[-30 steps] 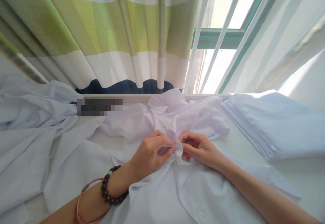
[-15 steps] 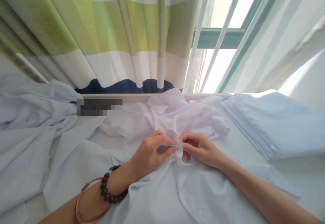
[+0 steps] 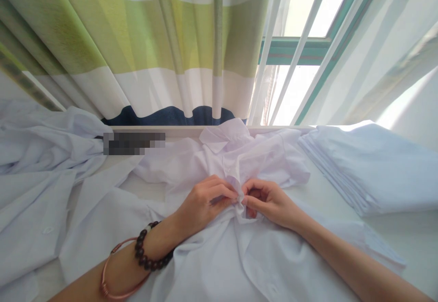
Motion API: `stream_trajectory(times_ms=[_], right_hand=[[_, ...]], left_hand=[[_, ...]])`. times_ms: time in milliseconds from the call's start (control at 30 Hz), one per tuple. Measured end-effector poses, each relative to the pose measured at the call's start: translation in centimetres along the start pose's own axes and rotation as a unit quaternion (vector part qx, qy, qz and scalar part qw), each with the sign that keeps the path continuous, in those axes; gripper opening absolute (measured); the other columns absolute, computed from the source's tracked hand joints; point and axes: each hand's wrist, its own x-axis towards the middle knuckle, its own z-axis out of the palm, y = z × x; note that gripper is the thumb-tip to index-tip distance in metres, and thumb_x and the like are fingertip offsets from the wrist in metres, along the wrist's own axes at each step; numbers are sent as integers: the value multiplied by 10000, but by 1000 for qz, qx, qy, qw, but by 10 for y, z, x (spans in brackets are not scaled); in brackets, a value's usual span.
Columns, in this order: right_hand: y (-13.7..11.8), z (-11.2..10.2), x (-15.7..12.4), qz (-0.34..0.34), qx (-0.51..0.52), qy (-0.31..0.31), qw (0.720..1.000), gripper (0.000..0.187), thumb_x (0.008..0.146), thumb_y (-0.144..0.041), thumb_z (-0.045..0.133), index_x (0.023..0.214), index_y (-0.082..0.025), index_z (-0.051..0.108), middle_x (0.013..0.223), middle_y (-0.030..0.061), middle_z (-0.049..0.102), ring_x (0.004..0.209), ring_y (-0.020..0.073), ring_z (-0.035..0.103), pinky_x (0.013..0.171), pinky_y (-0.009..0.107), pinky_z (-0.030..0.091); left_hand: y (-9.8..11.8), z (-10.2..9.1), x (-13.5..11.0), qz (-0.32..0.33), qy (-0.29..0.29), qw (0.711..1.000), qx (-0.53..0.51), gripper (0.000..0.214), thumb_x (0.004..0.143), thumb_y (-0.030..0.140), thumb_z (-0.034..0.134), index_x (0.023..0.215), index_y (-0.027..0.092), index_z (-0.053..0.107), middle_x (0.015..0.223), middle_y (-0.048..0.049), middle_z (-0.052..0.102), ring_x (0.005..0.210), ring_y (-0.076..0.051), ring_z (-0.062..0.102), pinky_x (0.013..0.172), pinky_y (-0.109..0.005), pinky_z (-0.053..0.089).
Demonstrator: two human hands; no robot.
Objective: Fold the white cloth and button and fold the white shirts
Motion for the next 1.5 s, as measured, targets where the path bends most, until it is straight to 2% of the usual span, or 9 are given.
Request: stream_trajectory(times_ms=[233, 500, 667, 833, 1067, 1367, 1500], right_hand=[[2, -1, 0, -7, 7, -2, 1000, 296, 806, -455, 662, 829, -168, 592, 581, -36, 561, 519, 93, 531, 536, 222, 446], [-1, -3, 1, -5, 13, -14, 1000, 299, 851, -455, 609, 837, -157, 589, 572, -35, 551, 516, 86, 513, 535, 215, 426], [-1, -1, 0, -6, 8, -15, 1000, 278, 849, -428, 621, 820, -154, 587, 572, -42, 540, 513, 77, 510, 530, 203, 424], [-1, 1, 1, -2, -10, -5, 1000, 264, 852, -410, 617, 812, -151, 584, 578, -40, 547, 519, 81, 524, 533, 205, 444], [-2, 2, 1, 9, -26, 0, 1000, 234, 860, -386, 607, 814, -157, 589, 581, -39, 554, 526, 87, 545, 531, 203, 454], [-1, 2, -1, 6, -20, 1, 1000, 214, 801, -356, 688, 851, -166, 601, 614, -40, 567, 544, 92, 563, 528, 198, 458], [-1, 3, -1, 11, -20, 8, 1000, 223, 766, -346, 724, 820, -164, 608, 594, -43, 561, 527, 92, 555, 514, 197, 445]], left_hand=[[-2, 0, -1, 6, -15, 1000, 0, 69, 842, 117, 640, 855, 167, 684, 813, -35, 717, 753, -145, 622, 713, -255, 516], [-1, 1, -3, -11, 2, 1000, 21, 36, 841, 131, 642, 853, 160, 661, 759, -13, 698, 641, -113, 574, 633, -215, 478], [-1, 1, -5, -9, 1, 999, 42, 113, 884, 193, 604, 981, 176, 658, 792, -3, 703, 601, -91, 566, 615, -192, 471], [-3, 2, -5, -6, -17, 998, 63, 208, 902, 228, 585, 1094, 194, 658, 838, -15, 731, 657, -106, 624, 665, -205, 496], [-5, 3, -6, -31, -20, 998, 45, 79, 859, 157, 626, 912, 174, 682, 813, -12, 727, 700, -118, 649, 691, -202, 503], [-3, 3, -7, -63, -8, 997, 33, 123, 811, 51, 629, 826, 172, 644, 725, 34, 672, 602, -78, 574, 600, -157, 451], [-4, 2, -7, -50, -14, 998, 19, 81, 844, 105, 621, 872, 173, 654, 770, 14, 693, 659, -89, 610, 639, -163, 468]])
